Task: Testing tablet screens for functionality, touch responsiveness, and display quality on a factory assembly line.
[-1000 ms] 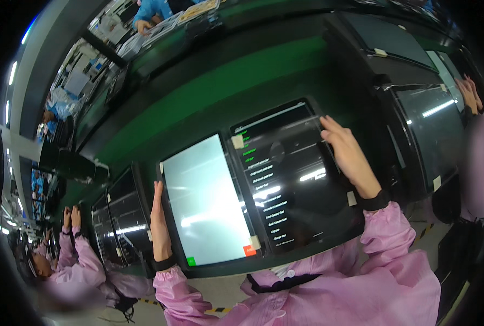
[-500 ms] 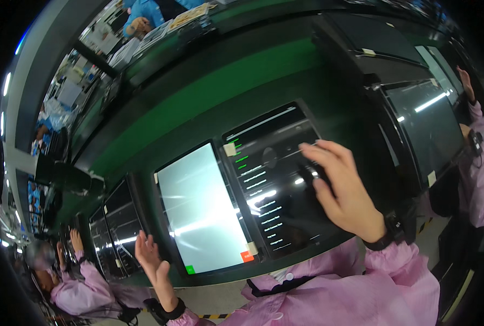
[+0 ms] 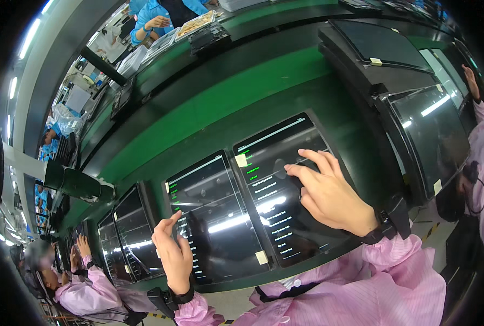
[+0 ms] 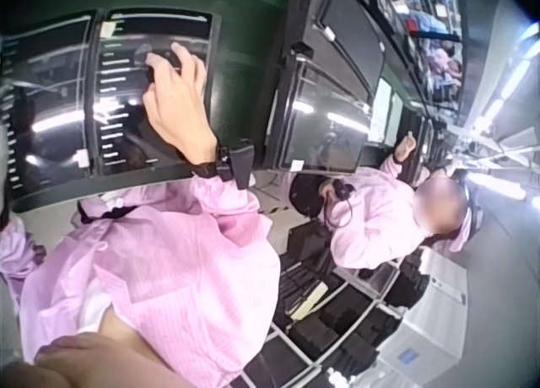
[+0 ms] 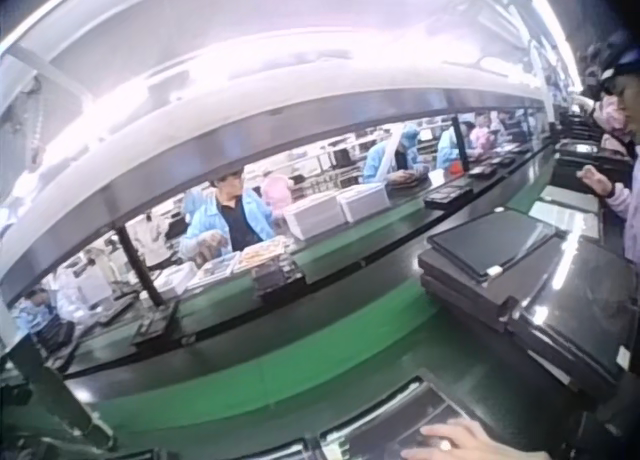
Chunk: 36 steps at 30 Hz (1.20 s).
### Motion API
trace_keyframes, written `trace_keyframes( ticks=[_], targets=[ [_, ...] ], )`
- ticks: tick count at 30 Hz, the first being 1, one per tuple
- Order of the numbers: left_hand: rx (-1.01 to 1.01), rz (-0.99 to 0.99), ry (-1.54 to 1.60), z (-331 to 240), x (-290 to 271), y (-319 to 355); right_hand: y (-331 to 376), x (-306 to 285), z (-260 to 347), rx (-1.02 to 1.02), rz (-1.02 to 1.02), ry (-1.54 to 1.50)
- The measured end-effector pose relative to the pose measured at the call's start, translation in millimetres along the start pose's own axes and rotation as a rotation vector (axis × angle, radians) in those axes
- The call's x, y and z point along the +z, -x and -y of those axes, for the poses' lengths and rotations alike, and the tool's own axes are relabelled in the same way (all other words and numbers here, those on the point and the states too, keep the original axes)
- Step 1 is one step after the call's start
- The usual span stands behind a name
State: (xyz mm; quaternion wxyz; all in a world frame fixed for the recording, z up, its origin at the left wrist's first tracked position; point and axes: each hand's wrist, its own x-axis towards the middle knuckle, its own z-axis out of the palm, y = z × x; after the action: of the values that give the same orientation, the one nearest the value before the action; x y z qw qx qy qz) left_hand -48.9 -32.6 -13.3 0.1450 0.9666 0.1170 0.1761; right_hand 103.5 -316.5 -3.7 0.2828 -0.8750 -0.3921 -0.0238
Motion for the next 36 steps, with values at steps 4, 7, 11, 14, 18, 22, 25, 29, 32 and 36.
trace_keyframes(
  ticks=[4, 7, 11, 14, 18, 22, 25, 29, 32, 36],
  targets=[
    [-0.010, 0.033, -0.033, 0, -4, -2, -3, 0, -7, -0.059, -0.014, 0.031],
    [-0.054, -0.119, 0.187, 3, -9, -9, -16, -12, -6, -0.033, -0.060, 0.034],
    [-0.063, -0.084, 0.178, 12, -7, -31, -43, -5, -9, -0.091, -0.114, -0.056],
    [-0.071, -0.005, 0.081, 21, 9, -47, -64, 24, -27, -0.257, -0.003, -0.119],
    [-0.049, -0.039, 0.023, 28, 19, -54, -77, 33, -21, -0.210, 0.110, -0.042],
    [-0.037, -0.084, 0.053, 33, 21, -55, -86, 41, -19, -0.326, 0.070, 0.063],
    [-0.015, -0.045, -0.027, 32, 21, -61, -86, 41, -20, -0.348, 0.084, 0.101],
    [-0.042, -0.026, 0.019, 30, 25, -62, -85, 42, -20, -0.342, 0.082, 0.106],
    [-0.057, 0.000, 0.128, 30, 25, -57, -81, 41, -20, -0.322, 0.098, 0.132],
    [-0.037, 0.058, 0.110, 20, 19, -44, -65, 34, -16, -0.306, 0.116, 0.165]
  ],
)
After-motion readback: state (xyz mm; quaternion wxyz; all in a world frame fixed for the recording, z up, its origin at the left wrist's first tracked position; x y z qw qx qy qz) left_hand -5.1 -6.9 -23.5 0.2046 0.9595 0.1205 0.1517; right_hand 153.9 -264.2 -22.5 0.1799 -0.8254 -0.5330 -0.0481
